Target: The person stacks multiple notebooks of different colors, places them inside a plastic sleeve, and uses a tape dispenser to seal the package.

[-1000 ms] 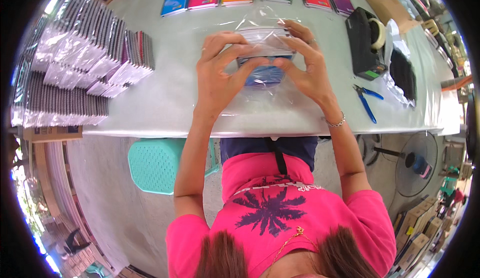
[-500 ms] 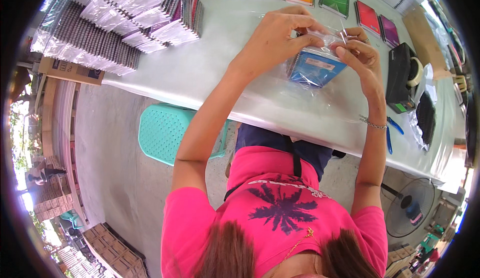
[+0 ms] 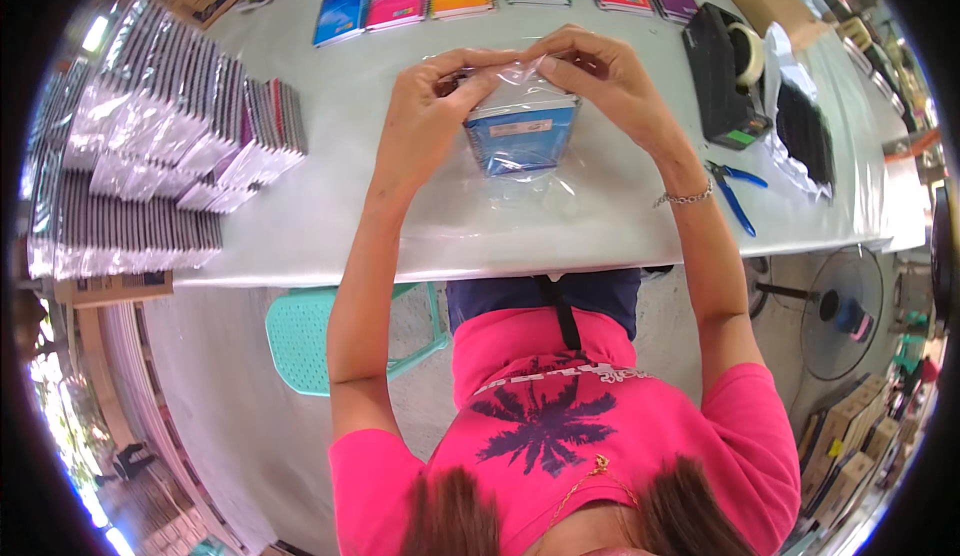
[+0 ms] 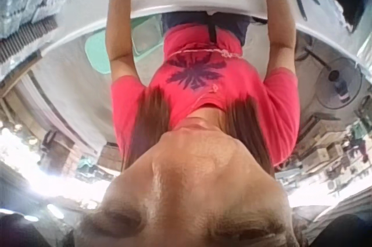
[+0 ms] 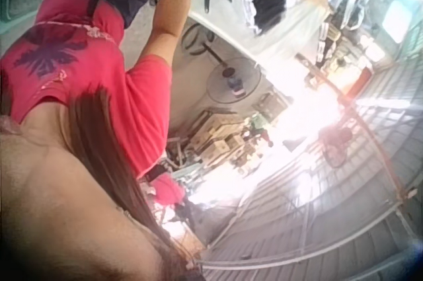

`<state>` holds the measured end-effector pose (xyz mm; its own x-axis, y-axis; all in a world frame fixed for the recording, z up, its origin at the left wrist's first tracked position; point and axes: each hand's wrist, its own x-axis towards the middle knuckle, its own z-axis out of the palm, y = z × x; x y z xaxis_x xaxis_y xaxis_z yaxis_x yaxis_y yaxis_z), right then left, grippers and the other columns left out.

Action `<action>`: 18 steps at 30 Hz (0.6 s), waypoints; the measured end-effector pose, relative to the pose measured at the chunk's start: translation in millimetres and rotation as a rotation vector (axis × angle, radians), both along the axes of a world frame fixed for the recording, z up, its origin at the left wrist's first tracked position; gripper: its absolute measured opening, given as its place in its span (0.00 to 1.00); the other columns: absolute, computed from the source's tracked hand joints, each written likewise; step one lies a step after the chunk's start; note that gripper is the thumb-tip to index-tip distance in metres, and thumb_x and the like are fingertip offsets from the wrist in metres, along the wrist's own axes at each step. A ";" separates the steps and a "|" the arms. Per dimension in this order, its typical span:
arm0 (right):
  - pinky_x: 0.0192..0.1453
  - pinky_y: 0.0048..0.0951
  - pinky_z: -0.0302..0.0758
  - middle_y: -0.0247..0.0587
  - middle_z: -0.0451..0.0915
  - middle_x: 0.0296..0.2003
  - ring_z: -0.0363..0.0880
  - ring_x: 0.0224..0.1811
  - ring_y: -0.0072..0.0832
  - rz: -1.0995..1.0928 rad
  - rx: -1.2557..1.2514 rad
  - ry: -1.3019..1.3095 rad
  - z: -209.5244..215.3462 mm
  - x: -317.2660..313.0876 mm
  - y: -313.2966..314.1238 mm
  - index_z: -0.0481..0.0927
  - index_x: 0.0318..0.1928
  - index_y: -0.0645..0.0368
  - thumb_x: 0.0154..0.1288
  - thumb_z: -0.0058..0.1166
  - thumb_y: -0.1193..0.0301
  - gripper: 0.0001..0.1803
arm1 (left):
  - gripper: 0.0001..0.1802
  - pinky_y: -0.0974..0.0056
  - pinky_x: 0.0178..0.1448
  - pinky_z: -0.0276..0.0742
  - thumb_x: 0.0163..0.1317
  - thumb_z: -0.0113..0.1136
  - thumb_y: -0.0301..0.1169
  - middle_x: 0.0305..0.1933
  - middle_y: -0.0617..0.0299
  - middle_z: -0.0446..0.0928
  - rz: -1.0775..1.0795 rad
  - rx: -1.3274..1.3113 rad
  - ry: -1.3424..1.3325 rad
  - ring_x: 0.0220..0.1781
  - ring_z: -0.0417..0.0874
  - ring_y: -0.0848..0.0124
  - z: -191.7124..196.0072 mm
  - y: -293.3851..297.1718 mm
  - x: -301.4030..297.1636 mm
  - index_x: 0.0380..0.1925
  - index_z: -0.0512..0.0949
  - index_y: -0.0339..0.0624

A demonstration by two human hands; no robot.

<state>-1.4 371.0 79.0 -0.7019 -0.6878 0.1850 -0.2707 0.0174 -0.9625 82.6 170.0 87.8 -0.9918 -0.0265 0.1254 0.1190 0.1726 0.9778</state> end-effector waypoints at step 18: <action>0.61 0.35 0.68 0.42 0.75 0.58 0.72 0.58 0.35 -0.636 0.166 0.740 -1.6 31.6 42.8 0.84 0.46 0.52 0.61 0.62 0.67 0.13 | 0.16 0.59 0.61 0.75 0.49 0.69 0.20 0.40 0.63 0.82 0.147 -0.524 0.592 0.50 0.82 0.65 -15.4 8.5 27.9 0.40 0.87 0.45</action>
